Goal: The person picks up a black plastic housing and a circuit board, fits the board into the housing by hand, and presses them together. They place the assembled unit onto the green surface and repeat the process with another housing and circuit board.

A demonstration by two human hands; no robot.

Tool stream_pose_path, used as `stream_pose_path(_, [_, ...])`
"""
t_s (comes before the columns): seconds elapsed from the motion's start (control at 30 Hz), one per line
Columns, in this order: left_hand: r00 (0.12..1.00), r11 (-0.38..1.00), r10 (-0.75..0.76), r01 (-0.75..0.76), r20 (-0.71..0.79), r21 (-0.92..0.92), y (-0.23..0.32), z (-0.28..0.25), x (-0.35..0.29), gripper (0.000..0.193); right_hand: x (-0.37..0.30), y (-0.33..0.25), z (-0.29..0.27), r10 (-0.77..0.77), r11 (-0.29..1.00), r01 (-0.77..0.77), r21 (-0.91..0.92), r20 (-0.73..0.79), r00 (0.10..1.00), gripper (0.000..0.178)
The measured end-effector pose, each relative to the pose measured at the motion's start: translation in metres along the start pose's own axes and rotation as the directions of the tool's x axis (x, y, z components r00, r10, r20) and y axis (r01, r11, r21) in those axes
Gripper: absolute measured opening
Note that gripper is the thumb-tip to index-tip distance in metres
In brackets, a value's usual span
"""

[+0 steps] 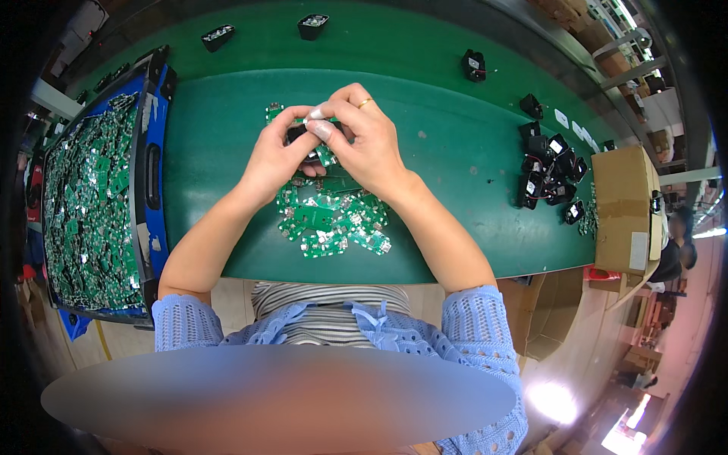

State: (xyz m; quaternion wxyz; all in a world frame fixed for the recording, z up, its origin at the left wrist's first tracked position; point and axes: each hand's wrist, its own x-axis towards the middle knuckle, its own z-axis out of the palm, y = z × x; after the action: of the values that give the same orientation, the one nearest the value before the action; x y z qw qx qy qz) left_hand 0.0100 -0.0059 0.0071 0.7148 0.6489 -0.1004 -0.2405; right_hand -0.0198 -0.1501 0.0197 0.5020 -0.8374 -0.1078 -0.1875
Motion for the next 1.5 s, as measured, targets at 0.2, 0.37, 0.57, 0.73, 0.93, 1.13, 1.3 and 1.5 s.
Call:
stream_pose_path(0.2, [0.984,0.985,0.172,-0.173,-0.039,-0.020,0.004,-0.002,-0.001,0.024,0.004,0.016,-0.010,-0.014,0.998,0.014,0.058,-0.006,1.000,0.008])
stream_pose_path(0.37, [0.768,0.738,0.632,-0.555,-0.103,0.383,-0.005,-0.007,0.004,0.011,0.012,0.004,-0.016,0.018,1.000,-0.020,0.022,0.102,0.995,0.009])
stream_pose_path(0.57, [0.738,0.651,0.673,-0.556,-0.054,0.517,0.001,-0.003,0.001,0.013,0.012,0.004,-0.019,-0.035,0.996,0.046,-0.071,0.147,0.989,0.010])
stream_pose_path(0.73, [0.863,0.833,0.496,-0.442,-0.095,0.332,0.001,-0.006,0.002,0.008,0.004,0.000,-0.011,-0.058,0.996,0.063,-0.058,0.074,0.996,0.011])
stream_pose_path(0.93, [0.999,0.997,0.016,-0.012,0.047,-0.076,0.011,-0.009,-0.002,0.010,-0.006,0.002,-0.010,-0.265,0.921,0.270,-0.282,0.058,0.963,0.011])
stream_pose_path(1.13, [0.991,0.991,0.131,-0.130,0.022,-0.020,0.012,-0.006,-0.004,0.018,-0.003,0.002,-0.015,-0.262,0.928,0.266,-0.259,0.048,0.964,0.012])
stream_pose_path(1.3, [0.895,0.876,0.438,-0.405,-0.081,0.263,0.005,-0.002,-0.005,0.032,-0.005,0.002,-0.018,-0.402,0.838,0.416,-0.354,0.117,0.908,0.014])
stream_pose_path(1.5, [0.854,0.818,0.508,-0.440,-0.109,0.371,0.008,0.002,-0.011,0.034,-0.004,-0.002,-0.018,-0.489,0.747,0.500,-0.438,0.147,0.860,0.017])
